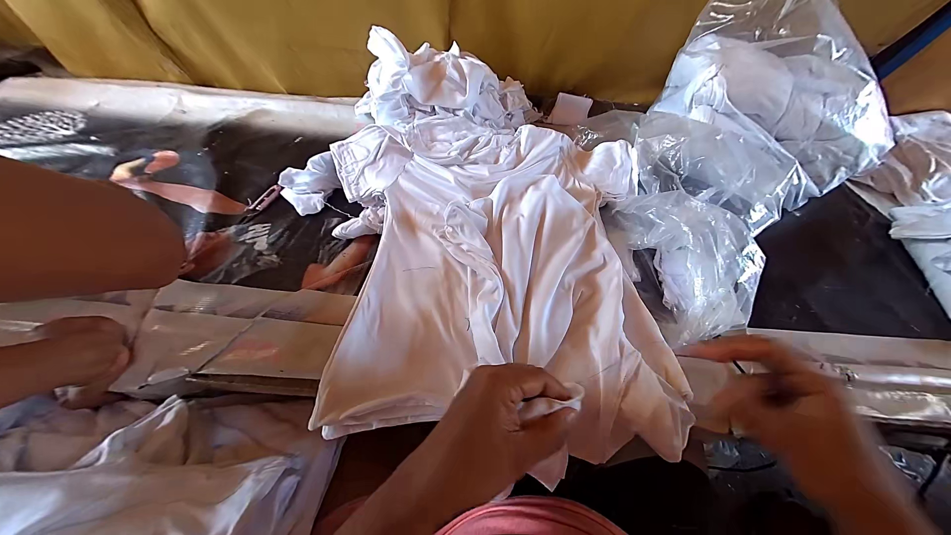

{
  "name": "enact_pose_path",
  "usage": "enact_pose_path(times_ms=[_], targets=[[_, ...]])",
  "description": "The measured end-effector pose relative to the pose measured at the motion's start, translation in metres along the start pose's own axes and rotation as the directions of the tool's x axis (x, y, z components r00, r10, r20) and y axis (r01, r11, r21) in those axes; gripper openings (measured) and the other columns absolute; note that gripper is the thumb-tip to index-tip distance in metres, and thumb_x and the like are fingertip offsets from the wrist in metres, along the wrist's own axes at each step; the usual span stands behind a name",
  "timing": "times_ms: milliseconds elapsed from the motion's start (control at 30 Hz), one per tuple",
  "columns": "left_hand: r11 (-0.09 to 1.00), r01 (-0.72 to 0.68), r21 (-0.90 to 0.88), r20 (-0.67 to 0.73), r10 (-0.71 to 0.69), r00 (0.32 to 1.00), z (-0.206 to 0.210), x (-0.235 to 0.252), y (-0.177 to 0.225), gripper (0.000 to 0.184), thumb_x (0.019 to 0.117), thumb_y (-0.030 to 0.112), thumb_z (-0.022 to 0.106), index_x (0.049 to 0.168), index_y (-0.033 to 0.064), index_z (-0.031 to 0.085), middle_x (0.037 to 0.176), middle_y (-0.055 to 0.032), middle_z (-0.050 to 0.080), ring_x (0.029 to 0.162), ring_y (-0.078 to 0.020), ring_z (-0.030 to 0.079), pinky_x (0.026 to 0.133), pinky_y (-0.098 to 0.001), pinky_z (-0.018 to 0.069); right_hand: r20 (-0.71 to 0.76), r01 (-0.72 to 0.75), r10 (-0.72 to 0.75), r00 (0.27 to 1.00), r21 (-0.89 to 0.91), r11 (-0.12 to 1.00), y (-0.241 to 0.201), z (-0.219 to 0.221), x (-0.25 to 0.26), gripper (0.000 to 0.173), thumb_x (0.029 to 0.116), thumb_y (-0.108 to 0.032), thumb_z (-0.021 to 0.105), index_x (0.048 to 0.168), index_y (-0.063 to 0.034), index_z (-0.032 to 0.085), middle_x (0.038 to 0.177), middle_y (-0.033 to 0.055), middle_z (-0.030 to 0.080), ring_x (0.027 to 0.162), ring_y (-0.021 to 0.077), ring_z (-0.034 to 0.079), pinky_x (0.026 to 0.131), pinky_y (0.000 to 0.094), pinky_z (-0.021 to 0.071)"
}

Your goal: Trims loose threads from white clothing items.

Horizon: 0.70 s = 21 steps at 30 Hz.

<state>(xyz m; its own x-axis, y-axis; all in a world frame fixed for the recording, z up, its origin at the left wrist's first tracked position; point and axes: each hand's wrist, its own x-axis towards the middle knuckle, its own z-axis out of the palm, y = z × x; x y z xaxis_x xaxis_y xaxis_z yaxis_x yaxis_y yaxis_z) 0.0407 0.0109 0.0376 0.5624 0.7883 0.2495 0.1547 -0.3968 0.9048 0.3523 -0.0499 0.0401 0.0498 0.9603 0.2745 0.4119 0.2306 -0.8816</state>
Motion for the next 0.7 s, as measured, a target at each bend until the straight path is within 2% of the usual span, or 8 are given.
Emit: enact_pose_path(times_ms=[33, 100, 167, 233, 333, 433, 567, 700], targets=[[0.999, -0.049, -0.013, 0.014, 0.050, 0.999, 0.008, 0.006, 0.005, 0.018, 0.0947, 0.021, 0.066, 0.096, 0.0054, 0.075, 0.085, 0.0028, 0.070, 0.076, 0.0065, 0.060, 0.068, -0.0100, 0.0489, 0.138, 0.024, -0.042, 0.989, 0.134, 0.991, -0.009, 0.036, 0.002, 0.044, 0.0878, -0.049, 0.076, 0.127, -0.0298, 0.067, 0.084, -0.0173, 0.065, 0.056, -0.0122, 0.048, 0.049, 0.0090, 0.0417], [0.991, -0.129, -0.039, -0.023, 0.128, 0.991, 0.015, 0.013, 0.011, 0.017, 0.0976, 0.019, 0.065, 0.099, 0.0041, 0.074, 0.086, 0.0022, 0.069, 0.077, 0.0049, 0.061, 0.069, -0.0108, 0.0509, 0.305, 0.042, -0.140, 0.942, 0.307, 0.951, -0.020, 0.082, 0.012, 0.046, 0.0928, -0.040, 0.073, 0.131, -0.0164, 0.064, 0.099, -0.0109, 0.069, 0.071, -0.0098, 0.056, 0.062, 0.0105, 0.0495], [0.987, -0.156, 0.037, -0.164, 0.160, 0.973, 0.003, 0.012, 0.009, 0.018, 0.0970, 0.021, 0.065, 0.108, 0.0101, 0.074, 0.095, 0.0056, 0.071, 0.084, 0.0025, 0.065, 0.074, -0.0157, 0.0556, 0.237, 0.031, -0.098, 0.967, 0.273, 0.962, -0.021, 0.091, 0.029, 0.020, 0.0960, -0.031, 0.070, 0.108, -0.0149, 0.071, 0.084, -0.0127, 0.068, 0.068, -0.0092, 0.058, 0.061, 0.0110, 0.0493], [0.975, -0.133, 0.176, -0.290, 0.181, 0.940, -0.016, 0.000, 0.001, 0.024, 0.0953, 0.026, 0.065, 0.116, 0.0170, 0.071, 0.101, 0.0080, 0.068, 0.086, 0.0006, 0.062, 0.074, -0.0173, 0.0534, 0.123, -0.080, 0.059, 0.991, 0.176, 0.981, -0.020, 0.079, 0.048, 0.006, 0.0964, -0.023, 0.068, 0.097, -0.0171, 0.068, 0.069, -0.0129, 0.060, 0.052, -0.0076, 0.048, 0.049, 0.0115, 0.0422], [0.974, -0.069, 0.216, -0.409, 0.154, 0.900, -0.021, -0.023, -0.012, 0.016, 0.0936, 0.026, 0.068, 0.099, 0.0118, 0.072, 0.082, 0.0077, 0.065, 0.067, 0.0059, 0.056, 0.057, -0.0098, 0.0465, 0.021, -0.328, 0.336, 0.942, 0.288, 0.900, -0.011, 0.062, 0.068, 0.006, 0.1022, -0.013, 0.057, 0.096, -0.0124, 0.059, 0.058, -0.0051, 0.050, 0.040, -0.0004, 0.038, 0.040, 0.0148, 0.0357], [0.988, -0.028, 0.152, -0.338, 0.079, 0.938, 0.003, -0.036, -0.020, 0.023, 0.0917, 0.027, 0.074, 0.091, 0.0049, 0.071, 0.078, 0.0005, 0.066, 0.064, 0.0036, 0.057, 0.056, -0.0114, 0.0481, -0.050, -0.420, 0.474, 0.879, 0.390, 0.820, -0.003, 0.065, 0.076, 0.014, 0.1062, -0.012, 0.052, 0.093, -0.0096, 0.056, 0.053, -0.0019, 0.046, 0.037, 0.0028, 0.037, 0.038, 0.0163, 0.0356], [0.931, -0.025, 0.365, -0.326, 0.152, 0.933, 0.035, -0.026, -0.029, 0.048, 0.0851, 0.048, 0.078, 0.110, 0.0077, 0.068, 0.103, -0.0072, 0.066, 0.083, -0.0033, 0.062, 0.061, -0.0139, 0.0494, -0.042, -0.491, 0.547, 0.836, 0.389, 0.780, 0.008, 0.070, 0.076, 0.013, 0.1067, -0.015, 0.053, 0.095, -0.0080, 0.055, 0.052, -0.0012, 0.043, 0.037, 0.0043, 0.036, 0.038, 0.0180, 0.0360], [0.744, 0.085, 0.662, -0.354, 0.211, 0.911, 0.041, -0.013, -0.044, 0.066, 0.0729, 0.046, 0.079, 0.120, 0.0024, 0.065, 0.104, -0.0153, 0.066, 0.072, -0.0208, 0.065, 0.059, -0.0320, 0.0550, -0.103, -0.496, 0.558, 0.824, 0.344, 0.797, 0.014, 0.067, 0.075, 0.005, 0.1041, -0.011, 0.057, 0.102, -0.0072, 0.057, 0.058, 0.0002, 0.047, 0.039, 0.0049, 0.038, 0.038, 0.0190, 0.0369]])
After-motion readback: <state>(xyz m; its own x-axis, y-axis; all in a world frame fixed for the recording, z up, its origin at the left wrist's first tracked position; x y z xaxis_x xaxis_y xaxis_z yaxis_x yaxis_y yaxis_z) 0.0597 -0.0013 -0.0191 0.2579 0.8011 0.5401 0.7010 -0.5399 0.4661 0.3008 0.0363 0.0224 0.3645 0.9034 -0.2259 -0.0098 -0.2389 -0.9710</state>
